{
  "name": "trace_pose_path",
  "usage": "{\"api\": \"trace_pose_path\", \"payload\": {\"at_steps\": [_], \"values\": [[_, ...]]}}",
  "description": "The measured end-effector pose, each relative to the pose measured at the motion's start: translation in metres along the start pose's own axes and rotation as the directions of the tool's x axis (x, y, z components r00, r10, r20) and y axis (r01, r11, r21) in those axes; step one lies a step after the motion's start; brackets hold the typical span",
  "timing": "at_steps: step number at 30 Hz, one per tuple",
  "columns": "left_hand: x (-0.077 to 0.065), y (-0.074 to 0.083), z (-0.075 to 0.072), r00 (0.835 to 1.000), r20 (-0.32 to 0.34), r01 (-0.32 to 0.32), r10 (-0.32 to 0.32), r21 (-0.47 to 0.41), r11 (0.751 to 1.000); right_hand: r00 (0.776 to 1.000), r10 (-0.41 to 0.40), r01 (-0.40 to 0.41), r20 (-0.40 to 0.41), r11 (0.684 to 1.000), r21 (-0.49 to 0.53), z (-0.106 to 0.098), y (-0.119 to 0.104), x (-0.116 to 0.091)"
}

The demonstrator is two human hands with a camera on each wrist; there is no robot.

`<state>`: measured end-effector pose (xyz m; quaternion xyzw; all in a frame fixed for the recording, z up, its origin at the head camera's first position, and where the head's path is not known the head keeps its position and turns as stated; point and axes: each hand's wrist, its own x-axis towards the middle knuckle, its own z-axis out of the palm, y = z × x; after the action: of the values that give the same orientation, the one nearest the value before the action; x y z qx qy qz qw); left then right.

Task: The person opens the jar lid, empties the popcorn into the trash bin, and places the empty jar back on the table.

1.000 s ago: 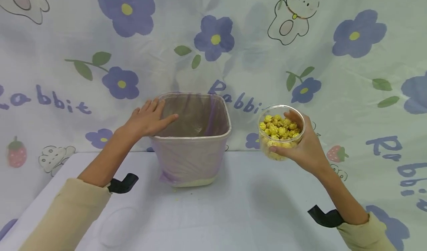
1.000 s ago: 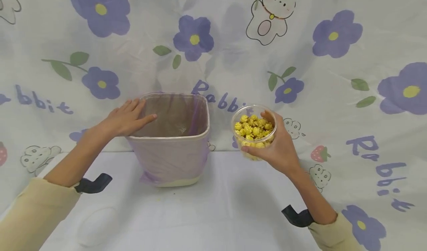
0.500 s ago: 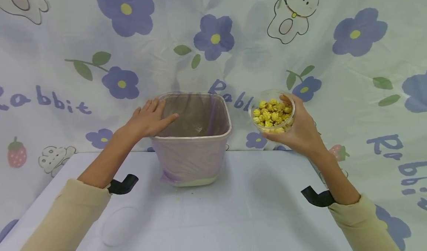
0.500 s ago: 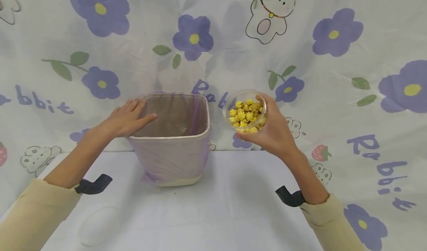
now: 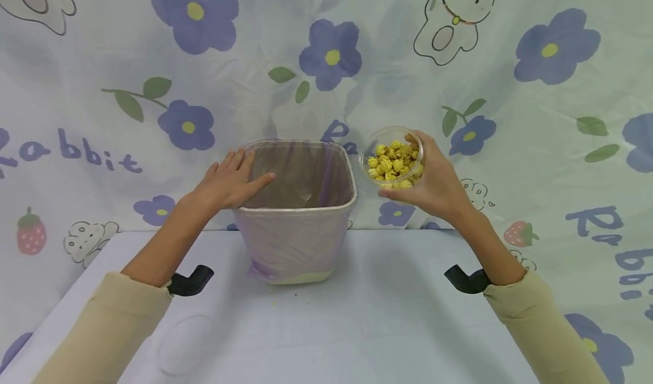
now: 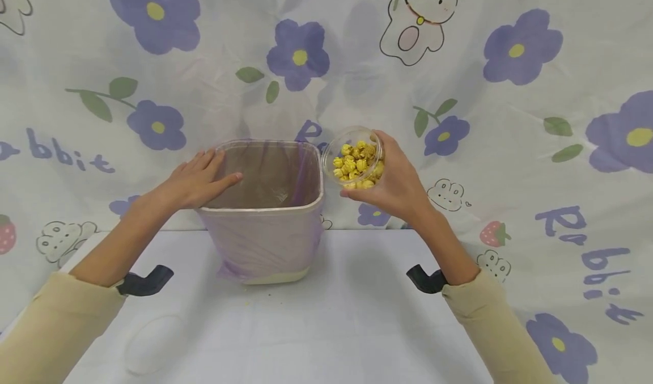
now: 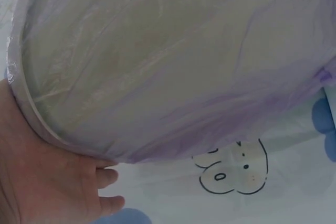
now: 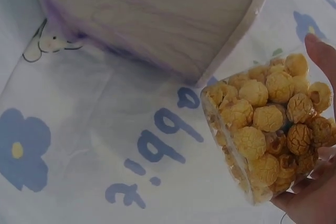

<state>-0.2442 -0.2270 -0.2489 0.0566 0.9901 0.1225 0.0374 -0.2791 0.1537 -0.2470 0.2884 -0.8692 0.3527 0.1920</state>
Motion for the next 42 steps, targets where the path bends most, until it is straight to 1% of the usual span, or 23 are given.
{"api": "trace_pose_path", "payload": {"at_steps": [4, 7, 11, 17, 26, 30, 34, 38, 42], "values": [[0.0, 0.0, 0.0, 1.0, -0.004, 0.0, 0.0, -0.003, 1.0, 0.999, 0.026, -0.026, 0.024, 1.0, 0.009, 0.005, 0.001, 0.013], [0.0, 0.0, -0.001, 1.0, -0.006, -0.003, 0.003, -0.005, 1.0, 0.999, 0.028, -0.028, 0.041, 1.0, -0.005, 0.009, 0.002, 0.023], [0.0, 0.0, 0.0, 1.0, -0.003, -0.005, 0.005, -0.006, 1.0, 0.998, 0.01, -0.007, 0.063, 0.999, -0.047, 0.012, 0.0, 0.035], [0.001, -0.001, 0.0, 1.0, -0.008, 0.0, 0.0, -0.015, 1.0, 0.995, -0.025, 0.038, 0.098, 0.99, -0.138, 0.018, -0.001, 0.05], [0.0, 0.002, 0.0, 1.0, -0.016, 0.004, -0.004, -0.021, 1.0, 0.989, -0.038, 0.069, 0.141, 0.972, -0.223, 0.023, -0.003, 0.06], [0.0, 0.002, 0.0, 1.0, -0.019, 0.005, -0.005, -0.018, 1.0, 0.986, -0.059, 0.099, 0.157, 0.96, -0.263, 0.024, -0.004, 0.064], [0.0, 0.002, 0.0, 1.0, -0.023, 0.005, -0.005, -0.017, 1.0, 0.978, -0.132, 0.178, 0.162, 0.934, -0.309, 0.025, -0.003, 0.068], [-0.001, 0.002, 0.001, 1.0, -0.02, 0.006, -0.006, -0.017, 1.0, 0.958, -0.236, 0.282, 0.165, 0.888, -0.365, 0.026, 0.0, 0.07], [-0.001, 0.002, 0.0, 1.0, -0.015, 0.005, -0.005, -0.015, 1.0, 0.937, -0.303, 0.349, 0.174, 0.843, -0.409, 0.026, 0.002, 0.072]]}}
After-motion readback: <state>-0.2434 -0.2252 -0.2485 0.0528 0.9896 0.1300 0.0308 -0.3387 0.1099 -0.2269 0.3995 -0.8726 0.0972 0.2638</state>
